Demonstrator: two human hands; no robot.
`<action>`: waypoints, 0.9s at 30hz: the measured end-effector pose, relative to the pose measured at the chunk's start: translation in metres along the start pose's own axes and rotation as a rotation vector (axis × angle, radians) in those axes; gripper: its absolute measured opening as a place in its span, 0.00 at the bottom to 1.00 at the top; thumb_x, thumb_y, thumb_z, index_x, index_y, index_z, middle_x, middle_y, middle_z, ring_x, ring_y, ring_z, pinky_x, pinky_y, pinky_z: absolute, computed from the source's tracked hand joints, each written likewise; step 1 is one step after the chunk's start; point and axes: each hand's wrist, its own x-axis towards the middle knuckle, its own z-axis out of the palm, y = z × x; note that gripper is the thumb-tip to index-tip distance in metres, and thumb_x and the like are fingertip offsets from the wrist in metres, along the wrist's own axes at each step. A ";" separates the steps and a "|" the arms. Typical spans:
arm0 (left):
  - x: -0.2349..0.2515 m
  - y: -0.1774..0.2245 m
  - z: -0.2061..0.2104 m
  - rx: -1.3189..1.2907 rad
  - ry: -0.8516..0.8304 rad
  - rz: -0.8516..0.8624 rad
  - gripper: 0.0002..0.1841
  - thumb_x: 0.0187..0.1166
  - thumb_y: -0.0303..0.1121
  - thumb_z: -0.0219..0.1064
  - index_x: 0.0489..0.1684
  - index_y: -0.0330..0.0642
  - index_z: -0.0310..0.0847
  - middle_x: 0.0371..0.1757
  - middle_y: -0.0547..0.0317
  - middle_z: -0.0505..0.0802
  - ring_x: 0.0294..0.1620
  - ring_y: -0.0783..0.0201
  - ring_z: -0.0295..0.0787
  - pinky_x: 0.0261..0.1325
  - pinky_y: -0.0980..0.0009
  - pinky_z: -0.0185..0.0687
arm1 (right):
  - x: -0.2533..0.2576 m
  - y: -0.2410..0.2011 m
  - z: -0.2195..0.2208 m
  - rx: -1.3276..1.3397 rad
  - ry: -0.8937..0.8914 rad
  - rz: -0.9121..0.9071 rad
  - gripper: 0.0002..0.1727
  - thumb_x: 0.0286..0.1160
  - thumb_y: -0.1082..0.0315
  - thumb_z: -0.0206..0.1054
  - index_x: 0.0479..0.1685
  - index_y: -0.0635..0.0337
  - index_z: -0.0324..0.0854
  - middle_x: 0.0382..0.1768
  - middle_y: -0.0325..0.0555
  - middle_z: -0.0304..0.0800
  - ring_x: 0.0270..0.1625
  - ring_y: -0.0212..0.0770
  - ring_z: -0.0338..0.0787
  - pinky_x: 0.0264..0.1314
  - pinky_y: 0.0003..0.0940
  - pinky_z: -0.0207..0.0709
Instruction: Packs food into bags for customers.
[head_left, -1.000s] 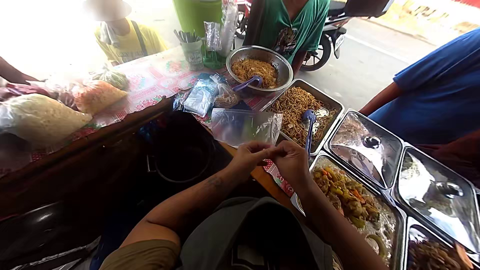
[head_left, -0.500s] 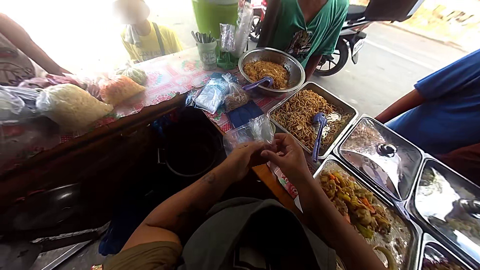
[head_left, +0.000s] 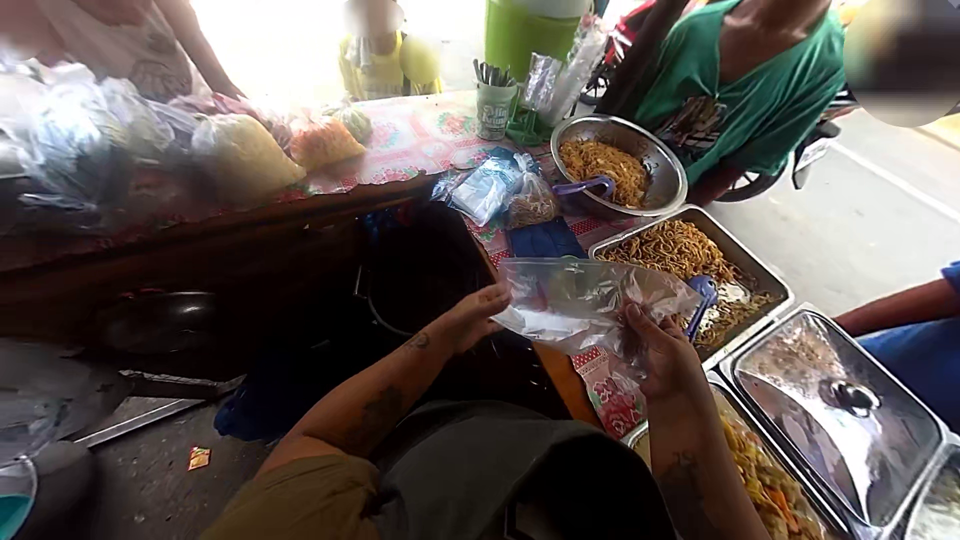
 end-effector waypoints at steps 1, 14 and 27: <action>0.000 0.007 0.005 -0.035 0.021 0.003 0.18 0.89 0.32 0.57 0.73 0.34 0.71 0.56 0.55 0.90 0.54 0.66 0.90 0.61 0.66 0.85 | 0.005 0.001 -0.001 0.005 -0.001 0.040 0.12 0.93 0.74 0.47 0.47 0.58 0.77 0.28 0.35 0.93 0.27 0.26 0.91 0.30 0.21 0.88; -0.038 0.048 0.060 0.090 0.160 0.108 0.12 0.89 0.31 0.59 0.36 0.36 0.84 0.30 0.65 0.91 0.33 0.72 0.90 0.44 0.73 0.88 | 0.003 0.040 0.059 -0.330 -0.361 -0.473 0.09 0.62 0.75 0.78 0.39 0.59 0.84 0.33 0.29 0.91 0.35 0.22 0.90 0.42 0.21 0.88; -0.007 0.050 0.068 0.828 -0.358 0.601 0.09 0.74 0.27 0.74 0.45 0.31 0.86 0.40 0.55 0.91 0.40 0.73 0.86 0.47 0.76 0.84 | 0.008 0.029 0.011 -0.756 -0.295 -0.856 0.12 0.62 0.66 0.76 0.41 0.64 0.91 0.56 0.55 0.89 0.63 0.43 0.86 0.67 0.38 0.81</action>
